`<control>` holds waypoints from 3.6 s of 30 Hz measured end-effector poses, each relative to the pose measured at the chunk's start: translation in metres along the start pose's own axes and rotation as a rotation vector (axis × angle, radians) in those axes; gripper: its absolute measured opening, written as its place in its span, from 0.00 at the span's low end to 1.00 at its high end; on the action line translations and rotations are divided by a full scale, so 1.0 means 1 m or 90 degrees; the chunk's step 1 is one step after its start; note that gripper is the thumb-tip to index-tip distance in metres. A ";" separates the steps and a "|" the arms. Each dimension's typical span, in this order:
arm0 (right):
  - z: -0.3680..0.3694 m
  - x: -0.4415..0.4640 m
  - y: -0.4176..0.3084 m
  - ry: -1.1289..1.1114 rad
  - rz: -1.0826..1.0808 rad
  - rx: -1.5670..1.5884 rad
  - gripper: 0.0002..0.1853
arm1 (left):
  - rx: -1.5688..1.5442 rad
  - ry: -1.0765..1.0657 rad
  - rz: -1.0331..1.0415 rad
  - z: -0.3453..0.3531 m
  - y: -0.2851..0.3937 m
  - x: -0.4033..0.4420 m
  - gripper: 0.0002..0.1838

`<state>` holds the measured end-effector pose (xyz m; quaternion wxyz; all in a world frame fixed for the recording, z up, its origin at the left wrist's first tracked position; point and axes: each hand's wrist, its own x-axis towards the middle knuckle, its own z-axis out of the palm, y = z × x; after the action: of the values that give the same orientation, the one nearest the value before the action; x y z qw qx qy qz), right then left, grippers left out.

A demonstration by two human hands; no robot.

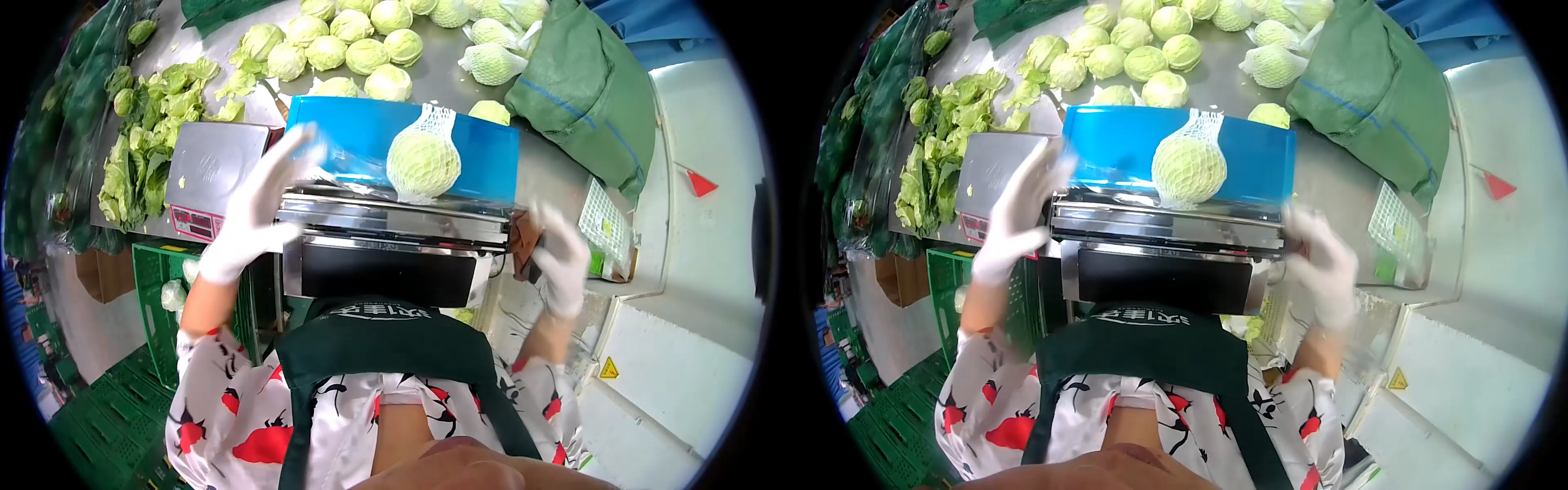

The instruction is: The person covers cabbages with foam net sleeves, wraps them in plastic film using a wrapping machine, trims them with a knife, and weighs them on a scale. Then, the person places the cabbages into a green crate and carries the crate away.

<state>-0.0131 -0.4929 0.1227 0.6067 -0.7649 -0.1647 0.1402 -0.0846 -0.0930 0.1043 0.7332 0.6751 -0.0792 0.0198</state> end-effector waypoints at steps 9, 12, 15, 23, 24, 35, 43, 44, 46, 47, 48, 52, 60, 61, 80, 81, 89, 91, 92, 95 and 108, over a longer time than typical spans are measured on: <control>0.074 0.137 0.139 -0.140 -0.070 -0.268 0.68 | 0.318 -0.238 -0.050 0.034 -0.140 0.118 0.67; 0.086 0.114 0.136 -0.127 -0.004 -0.062 0.56 | 0.028 -0.204 -0.172 0.033 -0.138 0.092 0.61; 0.104 0.065 0.095 -0.101 0.123 0.040 0.44 | -0.052 -0.153 -0.283 0.040 -0.112 0.044 0.43; 0.147 -0.090 0.110 -0.219 0.431 0.026 0.41 | -0.073 -0.242 -0.501 0.059 -0.136 -0.108 0.36; 0.150 -0.082 0.114 -0.247 0.469 0.102 0.40 | -0.096 -0.207 -0.529 0.062 -0.152 -0.117 0.36; 0.138 -0.113 0.135 -0.126 0.488 0.230 0.22 | -0.120 0.007 -0.448 0.060 -0.165 -0.200 0.26; 0.138 -0.124 0.126 0.189 0.456 0.253 0.17 | -0.026 0.246 -0.353 0.055 -0.107 -0.182 0.14; 0.134 -0.132 0.132 0.179 0.508 0.271 0.17 | -0.072 0.302 -0.342 0.057 -0.126 -0.193 0.14; 0.139 -0.159 0.161 0.145 0.586 0.266 0.18 | -0.067 0.196 -0.566 0.049 -0.152 -0.217 0.14; 0.142 -0.176 0.190 0.092 0.683 0.222 0.18 | -0.064 0.140 -0.678 0.044 -0.171 -0.235 0.14; 0.156 -0.191 0.225 -0.016 0.678 0.054 0.18 | 0.098 0.001 -0.442 0.049 -0.223 -0.272 0.15; 0.229 -0.202 0.297 -0.297 0.389 0.099 0.19 | 0.204 -0.232 -0.452 0.083 -0.229 -0.234 0.14; 0.230 -0.083 0.145 -0.470 0.499 0.885 0.19 | 0.315 0.036 -0.086 0.062 -0.117 -0.143 0.27; 0.237 -0.066 0.128 -0.452 0.603 0.889 0.18 | 0.128 0.140 -0.184 0.065 -0.099 -0.128 0.29; 0.114 0.176 0.092 0.193 -0.234 -0.650 0.18 | -0.490 0.714 -0.188 -0.186 -0.157 -0.379 0.28; 0.090 0.208 0.104 0.209 -0.189 -0.758 0.19 | -0.319 0.760 -0.194 -0.209 -0.158 -0.404 0.27; -0.089 0.320 0.208 -0.083 0.085 -1.313 0.19 | -0.311 0.795 -0.363 -0.280 -0.185 -0.491 0.29; -0.142 0.312 0.225 -0.171 0.154 -1.372 0.19 | 0.188 0.878 -0.456 -0.279 -0.168 -0.431 0.30; -0.169 0.304 0.228 -0.167 0.202 -1.354 0.18 | 0.185 0.860 -0.376 -0.294 -0.173 -0.408 0.30; -0.214 0.262 0.199 -0.100 0.270 -1.279 0.19 | 0.429 0.738 -0.299 -0.307 -0.153 -0.274 0.24; -0.188 0.114 0.171 -0.247 0.317 -1.155 0.16 | 0.276 0.053 -0.089 -0.073 -0.129 0.221 0.19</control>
<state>0.1824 -0.6467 -0.0028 -0.3013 -0.9197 -0.1410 0.2086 0.1580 -0.0490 0.0033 0.5735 0.8191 0.0043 0.0132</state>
